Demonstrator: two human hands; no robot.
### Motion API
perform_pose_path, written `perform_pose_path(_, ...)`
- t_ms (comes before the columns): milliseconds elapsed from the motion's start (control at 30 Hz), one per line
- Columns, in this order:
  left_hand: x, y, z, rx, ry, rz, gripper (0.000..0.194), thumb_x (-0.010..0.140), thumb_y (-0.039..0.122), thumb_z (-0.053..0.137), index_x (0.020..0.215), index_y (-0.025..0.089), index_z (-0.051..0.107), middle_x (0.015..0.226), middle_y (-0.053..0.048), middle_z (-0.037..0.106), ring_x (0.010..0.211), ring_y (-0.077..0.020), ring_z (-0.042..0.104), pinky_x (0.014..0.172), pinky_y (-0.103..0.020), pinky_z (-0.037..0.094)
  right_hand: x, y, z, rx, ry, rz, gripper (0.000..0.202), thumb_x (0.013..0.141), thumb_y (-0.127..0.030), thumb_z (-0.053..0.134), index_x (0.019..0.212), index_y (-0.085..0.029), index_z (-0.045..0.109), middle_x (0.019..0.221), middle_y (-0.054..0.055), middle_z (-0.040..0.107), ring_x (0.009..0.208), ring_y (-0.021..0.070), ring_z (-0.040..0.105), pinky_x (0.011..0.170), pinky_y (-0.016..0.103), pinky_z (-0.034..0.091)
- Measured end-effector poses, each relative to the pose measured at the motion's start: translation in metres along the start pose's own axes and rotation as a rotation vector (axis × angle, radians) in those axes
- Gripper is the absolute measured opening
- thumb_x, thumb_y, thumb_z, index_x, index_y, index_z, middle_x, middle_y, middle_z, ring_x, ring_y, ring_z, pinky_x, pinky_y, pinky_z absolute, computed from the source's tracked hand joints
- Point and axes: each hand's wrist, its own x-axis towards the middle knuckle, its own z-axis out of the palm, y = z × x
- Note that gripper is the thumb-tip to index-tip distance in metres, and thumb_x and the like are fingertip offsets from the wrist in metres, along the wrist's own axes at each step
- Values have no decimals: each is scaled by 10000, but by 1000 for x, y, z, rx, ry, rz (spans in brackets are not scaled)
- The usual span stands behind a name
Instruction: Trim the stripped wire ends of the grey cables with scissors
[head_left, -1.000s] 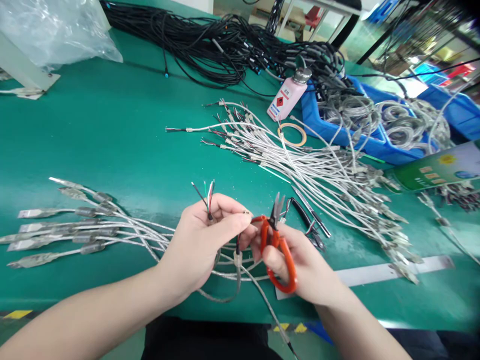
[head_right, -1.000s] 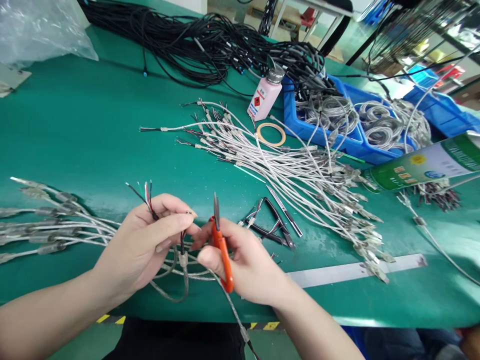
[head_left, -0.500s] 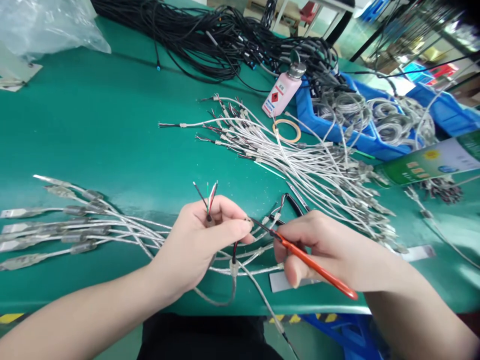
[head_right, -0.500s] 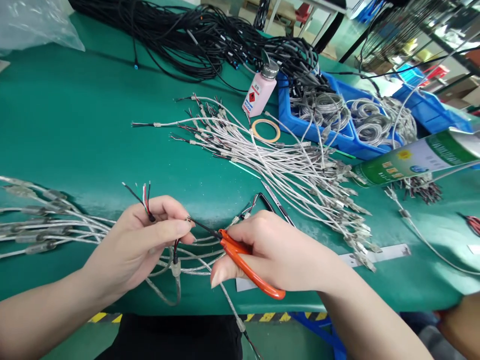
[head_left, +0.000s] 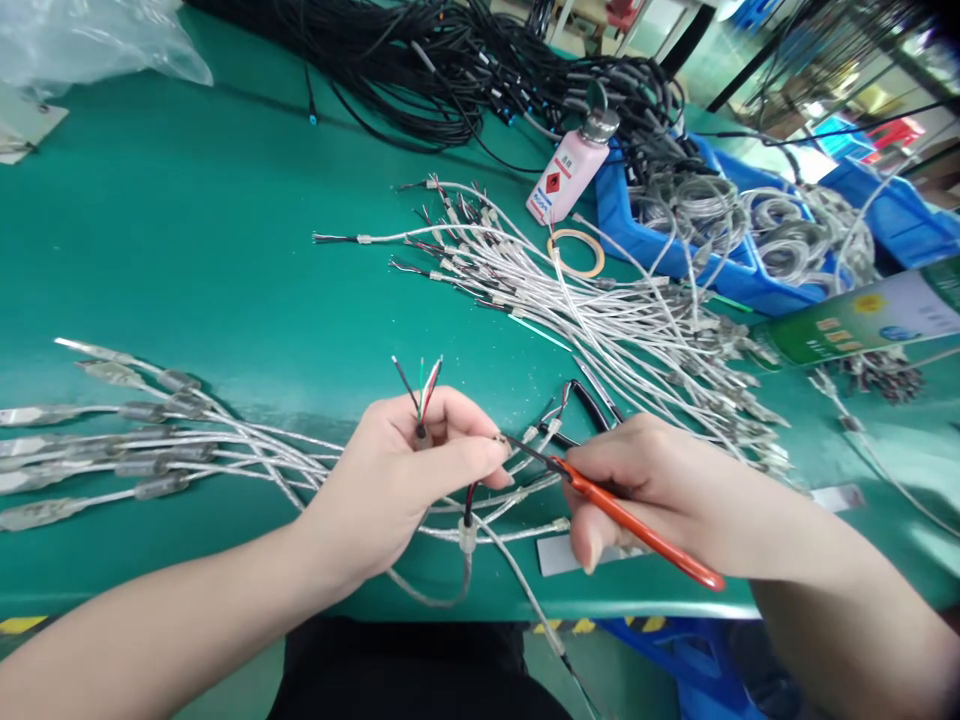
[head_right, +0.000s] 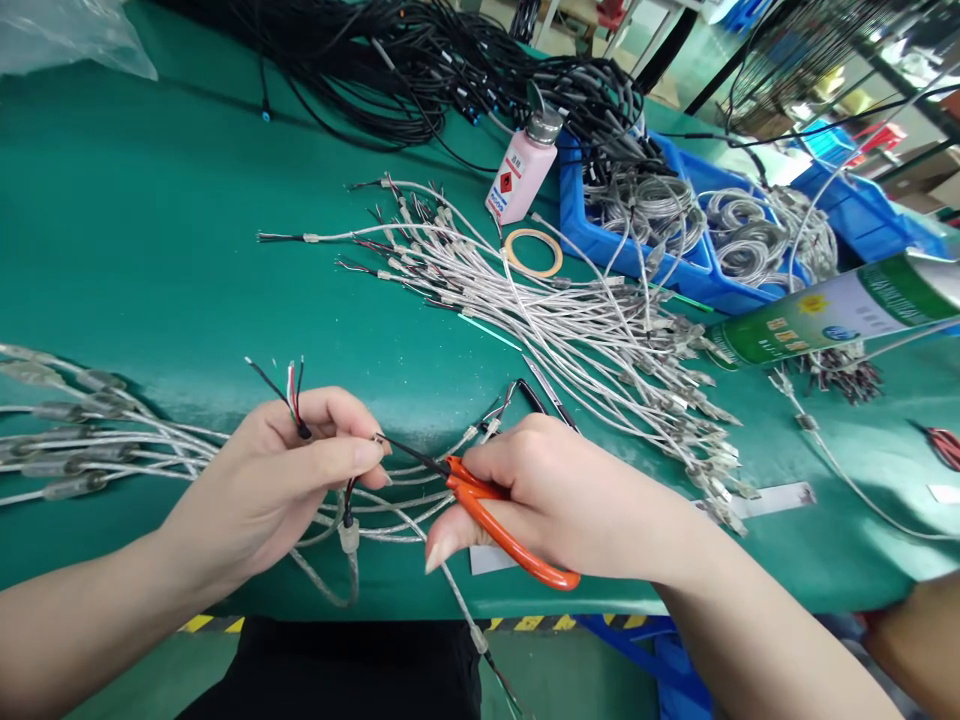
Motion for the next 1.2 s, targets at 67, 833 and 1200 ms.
perform_pose_path(67,-1,0,0,9,9,-5,79,669,125,764,647,168,702,561,39,658,561,-79,663,558,-128,449,0,1,-1,-1,-1,1,417,988,-407,506,683,-178,675,576,21,686,450,112,551,438,235,354)
perform_pose_path(833,3,-4,1,56,-51,-42,56,749,204,771,769,192,721,690,10,678,588,-66,566,557,-161,399,-2,18,1,153,51,36,575,887,-626,574,562,-154,537,444,-31,451,396,62,396,382,187,285)
perform_pose_path(1200,7,-10,-4,422,-73,51,204,918,310,613,1069,306,750,1093,-25,625,989,-170,567,772,-264,426,-1,8,14,356,1011,110,279,827,-371,729,645,-164,683,560,22,636,444,97,514,435,224,433)
